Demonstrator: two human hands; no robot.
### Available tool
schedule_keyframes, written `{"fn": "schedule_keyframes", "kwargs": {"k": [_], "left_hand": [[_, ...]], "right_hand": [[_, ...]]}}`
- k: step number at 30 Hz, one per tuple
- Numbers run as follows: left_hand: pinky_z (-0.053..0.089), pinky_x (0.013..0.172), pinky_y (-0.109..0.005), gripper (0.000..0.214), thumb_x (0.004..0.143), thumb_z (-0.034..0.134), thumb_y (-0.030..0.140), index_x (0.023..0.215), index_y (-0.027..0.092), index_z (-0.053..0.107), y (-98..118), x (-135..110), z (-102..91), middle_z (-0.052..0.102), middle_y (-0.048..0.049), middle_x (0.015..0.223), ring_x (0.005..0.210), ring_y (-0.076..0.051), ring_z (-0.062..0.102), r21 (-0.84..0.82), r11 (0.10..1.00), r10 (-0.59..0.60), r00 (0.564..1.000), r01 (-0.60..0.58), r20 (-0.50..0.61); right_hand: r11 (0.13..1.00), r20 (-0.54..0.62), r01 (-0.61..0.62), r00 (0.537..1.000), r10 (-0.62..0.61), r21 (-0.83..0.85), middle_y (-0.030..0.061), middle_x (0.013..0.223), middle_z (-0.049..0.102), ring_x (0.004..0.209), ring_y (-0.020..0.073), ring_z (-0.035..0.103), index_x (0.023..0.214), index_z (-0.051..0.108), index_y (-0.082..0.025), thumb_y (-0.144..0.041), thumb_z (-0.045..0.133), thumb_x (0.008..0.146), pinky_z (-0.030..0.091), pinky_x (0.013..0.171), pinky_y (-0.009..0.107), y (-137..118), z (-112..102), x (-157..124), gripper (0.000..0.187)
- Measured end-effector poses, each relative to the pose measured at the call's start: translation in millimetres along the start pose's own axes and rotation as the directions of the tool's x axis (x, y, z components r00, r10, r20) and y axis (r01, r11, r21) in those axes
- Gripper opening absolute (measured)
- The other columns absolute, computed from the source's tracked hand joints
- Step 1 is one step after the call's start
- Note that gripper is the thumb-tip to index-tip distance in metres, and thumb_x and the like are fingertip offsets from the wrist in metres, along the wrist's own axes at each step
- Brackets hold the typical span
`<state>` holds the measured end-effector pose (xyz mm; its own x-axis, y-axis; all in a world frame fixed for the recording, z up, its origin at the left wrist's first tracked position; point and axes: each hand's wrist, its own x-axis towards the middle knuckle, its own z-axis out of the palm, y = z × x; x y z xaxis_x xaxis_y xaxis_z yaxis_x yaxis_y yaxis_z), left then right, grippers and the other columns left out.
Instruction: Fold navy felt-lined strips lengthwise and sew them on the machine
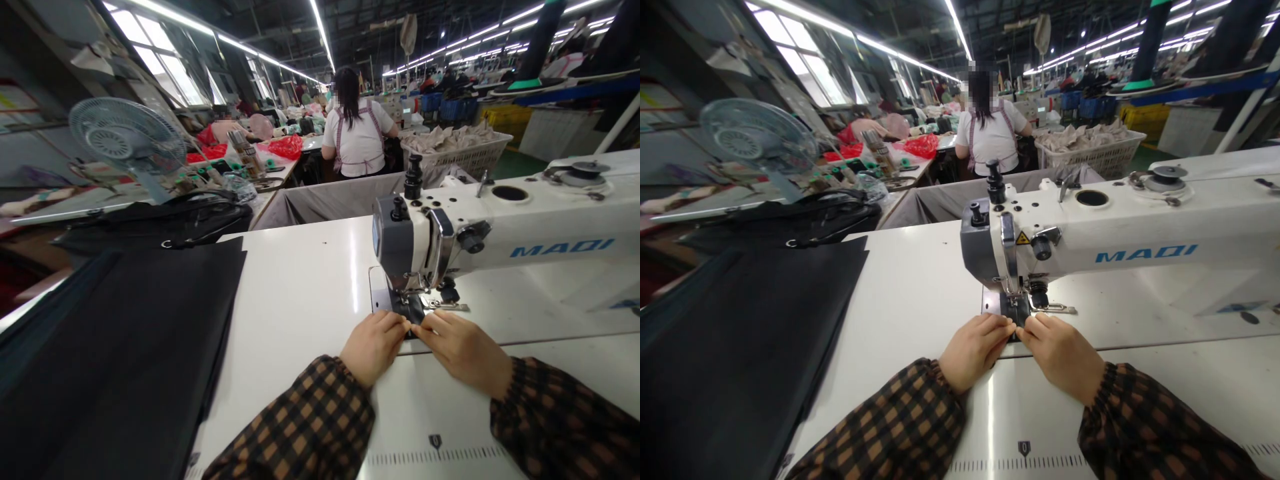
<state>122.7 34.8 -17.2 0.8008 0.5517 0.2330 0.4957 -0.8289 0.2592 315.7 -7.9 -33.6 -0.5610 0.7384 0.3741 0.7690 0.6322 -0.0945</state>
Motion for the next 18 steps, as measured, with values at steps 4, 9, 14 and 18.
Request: {"fn": "schedule_keyframes", "kwargs": {"k": [4, 9, 14, 18], "left_hand": [[0.043, 0.082, -0.031, 0.025, 0.088, 0.037, 0.027, 0.103, 0.018, 0.055, -13, 3, -4.1, 0.056, -0.0054, 0.100, 0.092, -0.016, 0.051, -0.089, 0.996, 0.030, 0.999, -0.026, 0.034], [0.042, 0.083, -0.031, 0.022, 0.086, 0.042, 0.027, 0.101, 0.019, 0.056, -19, 6, -9.8, 0.056, -0.0051, 0.100, 0.094, -0.016, 0.050, -0.169, 0.983, 0.075, 0.996, -0.066, 0.046], [0.043, 0.082, -0.029, 0.022, 0.086, 0.038, 0.020, 0.097, 0.018, 0.057, -16, 7, -9.0, 0.057, -0.0055, 0.100, 0.092, -0.015, 0.052, -0.158, 0.984, 0.084, 0.996, -0.081, 0.013], [0.045, 0.082, -0.029, 0.025, 0.087, 0.036, 0.020, 0.103, 0.020, 0.055, -18, 6, -8.0, 0.057, -0.0044, 0.103, 0.094, -0.015, 0.053, -0.092, 0.995, 0.038, 0.999, -0.037, 0.014]], "right_hand": [[0.990, -0.010, 0.011, 1.000, -0.009, 0.143, 0.0053, 0.089, 0.054, 0.082, 0.0152, 0.049, 0.102, 0.056, -0.017, -0.010, 0.037, 0.086, 0.044, 0.074, 0.030, 11, -3, 0, 0.026], [0.946, -0.021, 0.043, 0.999, -0.038, 0.322, 0.0054, 0.097, 0.055, 0.088, 0.0153, 0.050, 0.104, 0.055, -0.018, -0.010, 0.035, 0.086, 0.044, 0.078, 0.031, 19, -4, -6, 0.028], [0.970, -0.031, 0.058, 0.998, -0.052, 0.236, 0.0057, 0.098, 0.056, 0.092, 0.0180, 0.049, 0.104, 0.055, -0.017, -0.013, 0.037, 0.087, 0.041, 0.081, 0.035, 18, -5, -5, 0.026], [0.992, -0.007, -0.011, 1.000, 0.012, 0.125, 0.0045, 0.102, 0.057, 0.089, 0.0184, 0.051, 0.105, 0.056, -0.020, -0.010, 0.036, 0.086, 0.041, 0.073, 0.034, 18, 0, -4, 0.029]]}}
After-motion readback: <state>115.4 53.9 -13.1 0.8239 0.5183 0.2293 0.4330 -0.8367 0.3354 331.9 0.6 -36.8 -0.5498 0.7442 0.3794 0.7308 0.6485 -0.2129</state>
